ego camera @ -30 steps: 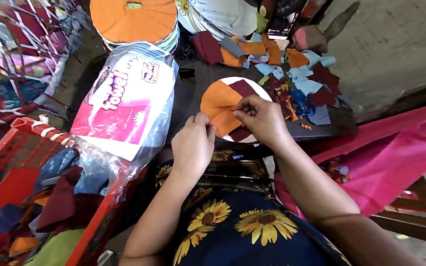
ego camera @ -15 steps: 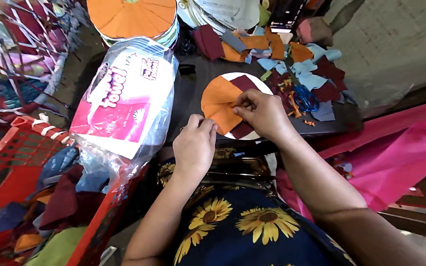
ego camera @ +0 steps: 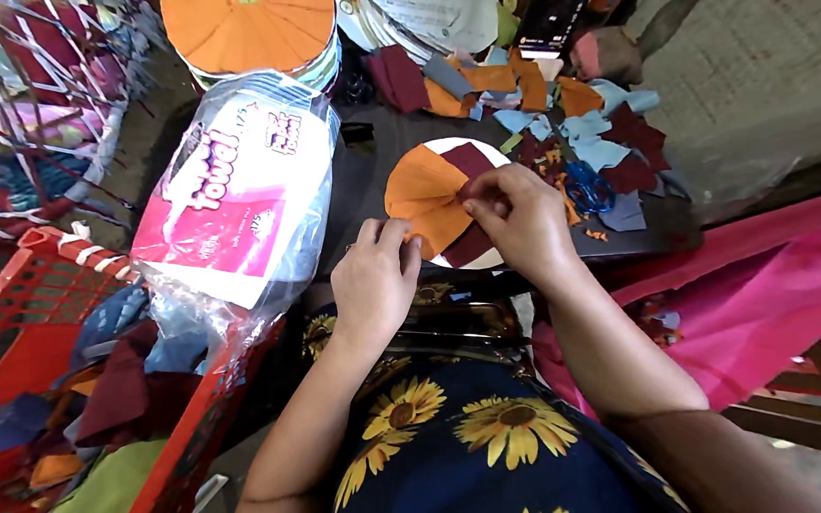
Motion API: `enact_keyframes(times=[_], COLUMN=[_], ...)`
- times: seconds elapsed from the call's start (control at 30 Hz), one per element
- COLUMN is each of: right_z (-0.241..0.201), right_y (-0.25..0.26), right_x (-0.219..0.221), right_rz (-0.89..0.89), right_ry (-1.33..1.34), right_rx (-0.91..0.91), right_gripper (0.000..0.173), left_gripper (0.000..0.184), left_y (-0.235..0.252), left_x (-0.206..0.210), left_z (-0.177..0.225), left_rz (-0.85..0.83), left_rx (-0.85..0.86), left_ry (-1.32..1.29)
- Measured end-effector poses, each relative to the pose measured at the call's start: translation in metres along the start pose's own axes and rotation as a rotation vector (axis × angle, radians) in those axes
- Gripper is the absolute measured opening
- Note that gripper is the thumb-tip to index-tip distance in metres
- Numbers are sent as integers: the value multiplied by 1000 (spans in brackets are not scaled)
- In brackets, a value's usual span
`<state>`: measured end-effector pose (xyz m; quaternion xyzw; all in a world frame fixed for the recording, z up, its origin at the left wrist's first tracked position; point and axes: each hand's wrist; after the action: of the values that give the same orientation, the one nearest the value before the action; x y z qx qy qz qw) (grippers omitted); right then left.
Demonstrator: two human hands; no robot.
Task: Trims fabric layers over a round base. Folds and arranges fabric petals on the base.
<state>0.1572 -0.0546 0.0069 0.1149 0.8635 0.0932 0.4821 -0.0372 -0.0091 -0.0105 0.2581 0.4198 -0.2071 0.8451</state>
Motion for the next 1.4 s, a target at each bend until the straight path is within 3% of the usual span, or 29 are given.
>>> enact_keyframes(times=[0.13, 0.27, 0.37, 0.47, 0.53, 0.63, 0.73, 0.83, 0.93, 1.03, 1.13, 1.27, 1.4], right_z=[15, 38, 46, 39, 28, 7, -11, -29, -37, -37, -34, -30, -26], right_y=[-39, -67, -74, -72, -68, -61, -58, -60, -60, -61, -62, -59, -55], right_x=[2, 12, 17, 21, 26, 36, 38, 23, 12, 7, 5, 4, 2], right_rz=[60, 90, 81, 101, 102, 104, 123, -72, -248, -267, -247, -162, -129], right_ry=[-94, -309, -414, -471, -483, -459, -113, 449, 806, 900, 866, 846, 1013], right_rx=[-257, -425, -456, -474, -479, -447, -341, -172, 0, 63, 52, 104, 153], right_gripper=[16, 27, 19, 15, 15, 17, 25, 34, 21, 7, 6, 7, 10], left_gripper=[12, 17, 28, 39, 38, 32, 33, 46, 60, 63, 61, 36, 17], left_y=[-7, -9, -14, -19, -22, -26, -31, -35, -39, -40, -39, -36, -32], left_x=[10, 4, -10, -12, -14, -14, -10, -9, -9, -8, -7, -10, -13], left_z=[-3, 0, 3, -1, 0, 6, 9, 17, 25, 30, 30, 21, 15], left_rz=[1, 16, 6, -29, -55, -62, -69, -109, -124, -78, -84, -190, -293], left_rx=[136, 108, 68, 83, 39, -27, 11, 45, 96, 159, 166, 41, -66], left_ry=[54, 34, -246, -750, -982, -1099, -1003, -869, -693, -547, -529, -629, -832])
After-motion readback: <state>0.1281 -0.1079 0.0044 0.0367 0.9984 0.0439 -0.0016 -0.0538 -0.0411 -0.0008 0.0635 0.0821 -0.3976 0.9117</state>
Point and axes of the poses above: each hand's wrist, its own y-axis towards the middle knuckle, its own x-axis out of the palm, z = x × y, and after that the axes turned 11 degrees about -z, right-handed
